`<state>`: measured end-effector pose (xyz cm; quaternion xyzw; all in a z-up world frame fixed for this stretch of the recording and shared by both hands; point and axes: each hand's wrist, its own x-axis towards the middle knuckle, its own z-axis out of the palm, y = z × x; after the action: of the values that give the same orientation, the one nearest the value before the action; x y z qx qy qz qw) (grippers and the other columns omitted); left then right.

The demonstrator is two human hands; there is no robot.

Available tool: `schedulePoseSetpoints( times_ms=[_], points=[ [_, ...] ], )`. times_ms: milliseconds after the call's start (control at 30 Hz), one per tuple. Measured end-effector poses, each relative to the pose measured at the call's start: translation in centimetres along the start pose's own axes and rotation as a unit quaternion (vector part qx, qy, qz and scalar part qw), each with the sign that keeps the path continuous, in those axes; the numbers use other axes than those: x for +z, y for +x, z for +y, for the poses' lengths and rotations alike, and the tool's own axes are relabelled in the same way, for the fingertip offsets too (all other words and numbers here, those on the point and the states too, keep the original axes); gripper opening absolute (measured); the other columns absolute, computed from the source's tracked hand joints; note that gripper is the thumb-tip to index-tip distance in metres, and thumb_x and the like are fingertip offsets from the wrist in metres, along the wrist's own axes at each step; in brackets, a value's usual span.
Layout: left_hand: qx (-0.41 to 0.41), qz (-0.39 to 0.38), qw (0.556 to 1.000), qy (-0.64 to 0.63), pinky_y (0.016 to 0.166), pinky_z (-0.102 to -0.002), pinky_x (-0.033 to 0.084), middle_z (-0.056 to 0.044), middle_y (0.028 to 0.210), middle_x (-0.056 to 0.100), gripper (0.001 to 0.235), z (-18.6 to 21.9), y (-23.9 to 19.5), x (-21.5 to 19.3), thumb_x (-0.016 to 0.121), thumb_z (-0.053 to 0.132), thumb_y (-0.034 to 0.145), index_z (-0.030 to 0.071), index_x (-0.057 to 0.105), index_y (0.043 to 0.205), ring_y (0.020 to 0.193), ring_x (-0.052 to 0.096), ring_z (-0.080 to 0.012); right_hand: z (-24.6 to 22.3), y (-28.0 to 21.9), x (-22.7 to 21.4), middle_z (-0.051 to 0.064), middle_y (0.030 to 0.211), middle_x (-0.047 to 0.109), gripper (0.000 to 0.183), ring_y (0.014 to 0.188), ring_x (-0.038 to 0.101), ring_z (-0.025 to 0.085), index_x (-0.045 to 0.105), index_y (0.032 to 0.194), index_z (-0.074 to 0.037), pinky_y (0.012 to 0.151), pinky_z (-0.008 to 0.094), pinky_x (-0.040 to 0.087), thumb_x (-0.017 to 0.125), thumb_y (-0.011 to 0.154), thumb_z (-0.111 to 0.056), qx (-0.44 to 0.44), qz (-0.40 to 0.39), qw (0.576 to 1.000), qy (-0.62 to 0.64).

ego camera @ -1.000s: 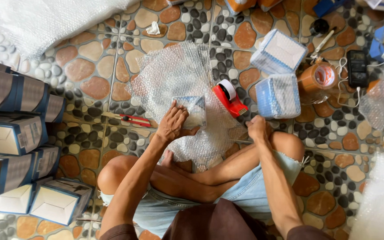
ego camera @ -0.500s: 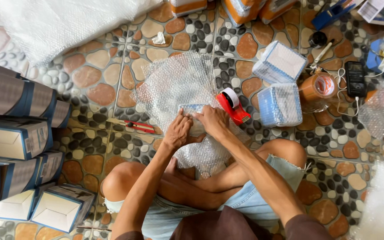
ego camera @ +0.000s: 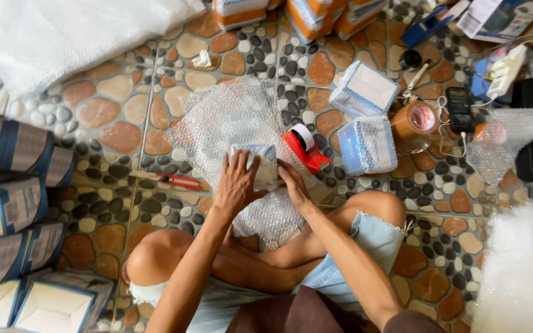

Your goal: The person sits on the floor and wraps small rectangular boxes in bubble wrap. They fold the bubble wrap around each box, secure it with tape from a handheld dispenser, and place the wrapped packages aside. The process is repeated for several boxes.

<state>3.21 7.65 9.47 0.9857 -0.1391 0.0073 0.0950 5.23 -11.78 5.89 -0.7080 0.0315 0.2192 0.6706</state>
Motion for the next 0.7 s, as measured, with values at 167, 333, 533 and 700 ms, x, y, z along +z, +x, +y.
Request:
schedulePoseSetpoints(
  times_ms=[167,333,533,700],
  points=[
    [-0.022,-0.016,0.993,-0.113,0.117,-0.064,0.043,-0.027,0.164,0.032,0.098,-1.0,0.8,-0.5,0.101,0.035,0.054,0.009,0.055,0.137,0.155,0.025,-0.0501,1.2,1.2,-1.3,0.039,0.164,0.027,0.12,0.138,0.047,0.057,0.013,0.169,-0.002,0.107,0.061,0.05,0.082,0.071,-0.008,-0.139,-0.079,0.971,-0.176],
    [-0.004,0.013,0.983,-0.182,0.117,-0.059,0.046,-0.023,0.154,0.042,0.097,-3.5,0.6,-1.3,0.1,0.032,0.046,0.012,0.058,0.132,0.15,0.033,-0.0519,-3.0,2.2,-0.4,0.042,0.163,0.026,0.159,0.15,0.031,0.059,-0.001,0.17,-0.006,0.126,0.063,0.028,0.104,0.054,-0.032,-0.16,-0.116,0.947,-0.253],
    [-0.027,0.119,0.919,-0.374,0.113,-0.062,0.049,-0.018,0.163,0.036,0.109,0.3,-1.7,-7.2,0.098,0.05,0.065,0.018,0.046,0.156,0.15,0.039,-0.0487,-8.5,-1.8,-5.8,0.026,0.158,0.036,0.152,0.15,0.035,0.038,0.025,0.169,-0.004,0.129,0.049,0.021,0.103,0.048,-0.051,-0.327,-0.068,0.935,-0.119],
    [-0.284,-0.041,0.934,-0.211,0.109,-0.059,0.043,-0.027,0.152,0.047,0.093,3.9,-2.4,8.4,0.049,0.081,0.091,0.009,0.052,0.149,0.138,0.045,-0.0423,-19.3,-4.6,-13.1,0.032,0.152,0.03,0.132,0.141,0.037,0.053,0.024,0.169,-0.015,0.109,0.061,0.041,0.101,0.063,-0.027,-0.089,0.239,0.852,-0.457]
  ],
)
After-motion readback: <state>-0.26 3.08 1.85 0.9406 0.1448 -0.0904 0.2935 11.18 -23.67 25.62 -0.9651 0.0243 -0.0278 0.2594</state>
